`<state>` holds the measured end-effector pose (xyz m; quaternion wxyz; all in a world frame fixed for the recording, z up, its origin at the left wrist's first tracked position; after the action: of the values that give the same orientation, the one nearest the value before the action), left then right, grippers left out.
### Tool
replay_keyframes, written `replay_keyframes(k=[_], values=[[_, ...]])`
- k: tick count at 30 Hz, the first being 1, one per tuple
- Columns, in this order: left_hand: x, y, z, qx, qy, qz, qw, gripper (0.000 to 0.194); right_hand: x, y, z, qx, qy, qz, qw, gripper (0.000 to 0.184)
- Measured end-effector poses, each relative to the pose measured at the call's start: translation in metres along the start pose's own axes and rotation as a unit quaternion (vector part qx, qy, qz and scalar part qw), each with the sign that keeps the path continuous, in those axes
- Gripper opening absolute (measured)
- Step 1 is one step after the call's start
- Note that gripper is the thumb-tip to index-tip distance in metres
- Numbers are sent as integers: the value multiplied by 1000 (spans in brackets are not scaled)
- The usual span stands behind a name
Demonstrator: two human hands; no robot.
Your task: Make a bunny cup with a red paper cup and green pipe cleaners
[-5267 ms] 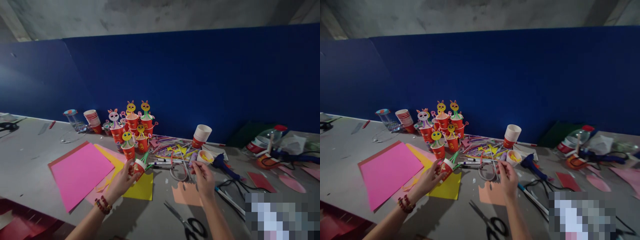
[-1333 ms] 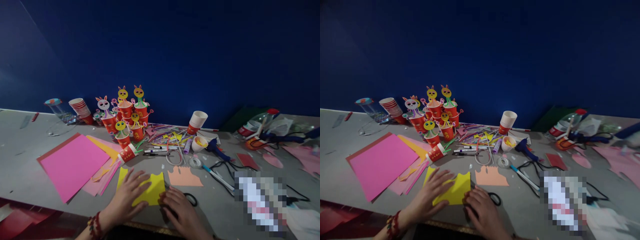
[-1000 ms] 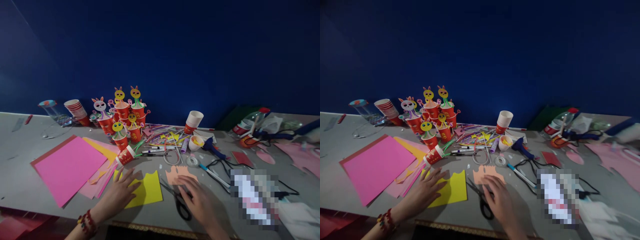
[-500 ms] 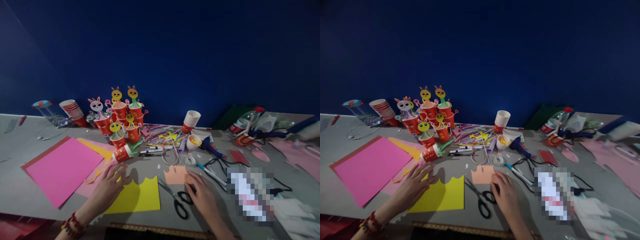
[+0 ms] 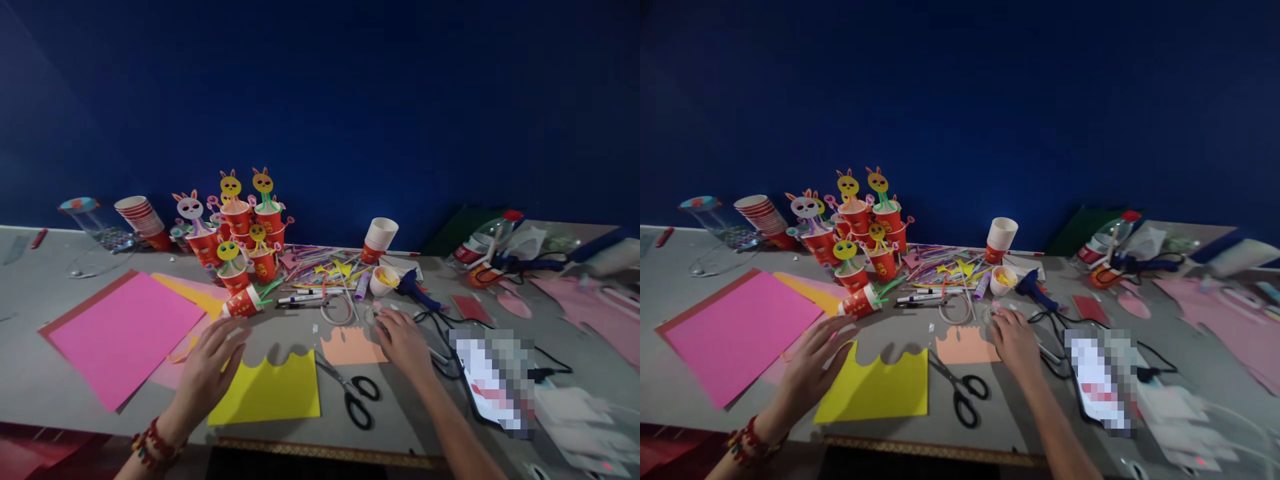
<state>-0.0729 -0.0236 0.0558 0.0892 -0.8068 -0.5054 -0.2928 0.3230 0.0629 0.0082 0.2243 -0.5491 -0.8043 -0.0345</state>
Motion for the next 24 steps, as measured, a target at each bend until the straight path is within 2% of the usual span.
replay_keyframes(k=[3,6,8,13,17,20,24], values=[[6,26,7,-52,-38,42,997,28,1,-8,-14,11,-1,-4,1000,22],[18,55,21,-104,-114,91,984,26,-6,-24,-33,45,-6,-19,999,20],[30,70,32,-133,-156,105,973,24,-15,-36,-37,66,-23,-26,997,19],[62,101,67,-163,-217,140,952,24,-40,-55,-15,105,-84,-22,991,23],[70,126,99,-153,-237,194,940,19,-49,-53,-1,123,-82,6,989,21],[72,136,116,-164,-247,187,937,29,-53,-46,0,140,-54,28,988,26],[81,141,128,-191,-250,112,943,45,-57,-36,0,190,-1,54,980,42]])
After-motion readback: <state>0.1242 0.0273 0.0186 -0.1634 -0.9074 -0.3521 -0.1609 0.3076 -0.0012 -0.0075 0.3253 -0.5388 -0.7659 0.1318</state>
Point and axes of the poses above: each hand's wrist, its own x-axis towards the middle knuckle, its own z-axis out of the palm, y = z × x, the point moved 5 cm from there along x, towards the middle knuckle, and after that the axes turned 5 degrees about x, right-handed, at the moved point
